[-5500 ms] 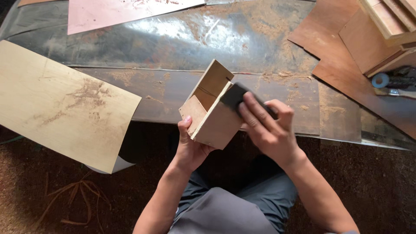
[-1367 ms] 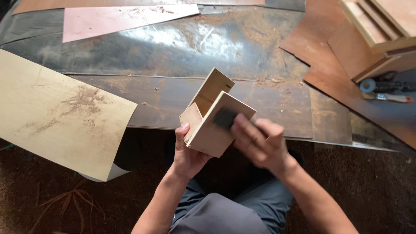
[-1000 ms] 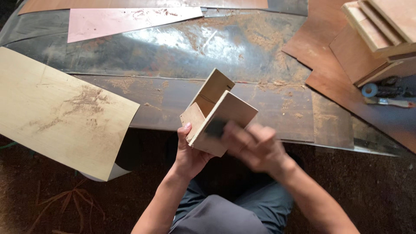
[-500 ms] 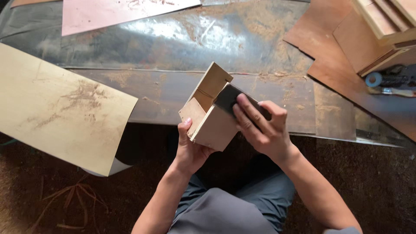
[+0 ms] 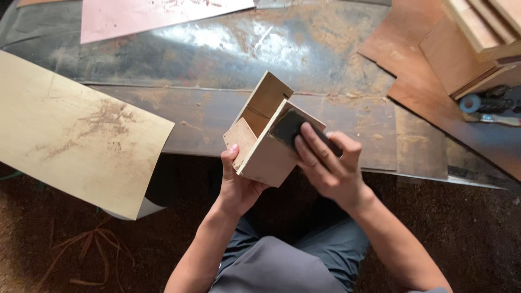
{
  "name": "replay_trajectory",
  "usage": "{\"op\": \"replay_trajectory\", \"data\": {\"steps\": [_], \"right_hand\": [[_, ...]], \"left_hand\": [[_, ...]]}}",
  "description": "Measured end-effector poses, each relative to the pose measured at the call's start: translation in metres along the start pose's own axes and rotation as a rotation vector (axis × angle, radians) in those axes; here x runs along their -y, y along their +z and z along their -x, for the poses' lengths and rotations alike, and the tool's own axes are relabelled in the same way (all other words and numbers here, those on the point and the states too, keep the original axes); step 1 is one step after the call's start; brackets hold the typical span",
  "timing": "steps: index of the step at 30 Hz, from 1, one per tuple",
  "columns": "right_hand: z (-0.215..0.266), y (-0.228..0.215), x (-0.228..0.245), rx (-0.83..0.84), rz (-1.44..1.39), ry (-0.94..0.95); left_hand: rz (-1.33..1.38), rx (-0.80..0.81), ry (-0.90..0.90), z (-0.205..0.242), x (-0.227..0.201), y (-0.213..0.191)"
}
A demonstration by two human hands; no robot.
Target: The person sands a small wooden box with a sanding block, then uses a brush to remove dust from the box's surfaces. The person then picks up a wooden hand plane and brushes dust off it.
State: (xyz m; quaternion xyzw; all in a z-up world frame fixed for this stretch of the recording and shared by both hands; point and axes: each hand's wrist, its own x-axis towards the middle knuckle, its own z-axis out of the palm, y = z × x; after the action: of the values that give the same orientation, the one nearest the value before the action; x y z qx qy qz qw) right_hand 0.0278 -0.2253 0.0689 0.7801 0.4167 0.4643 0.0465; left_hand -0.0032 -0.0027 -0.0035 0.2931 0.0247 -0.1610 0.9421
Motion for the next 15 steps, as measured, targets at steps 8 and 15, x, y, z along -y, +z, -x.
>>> {"op": "replay_trajectory", "data": {"steps": [8, 15], "right_hand": [[0.001, 0.001, 0.019, -0.006, -0.213, -0.105], [0.009, 0.003, 0.011, 0.012, -0.145, 0.106]], "left_hand": [[0.022, 0.061, 0.037, 0.001, -0.005, 0.003], [-0.014, -0.015, 0.042, -0.001, -0.003, 0.002]]}}
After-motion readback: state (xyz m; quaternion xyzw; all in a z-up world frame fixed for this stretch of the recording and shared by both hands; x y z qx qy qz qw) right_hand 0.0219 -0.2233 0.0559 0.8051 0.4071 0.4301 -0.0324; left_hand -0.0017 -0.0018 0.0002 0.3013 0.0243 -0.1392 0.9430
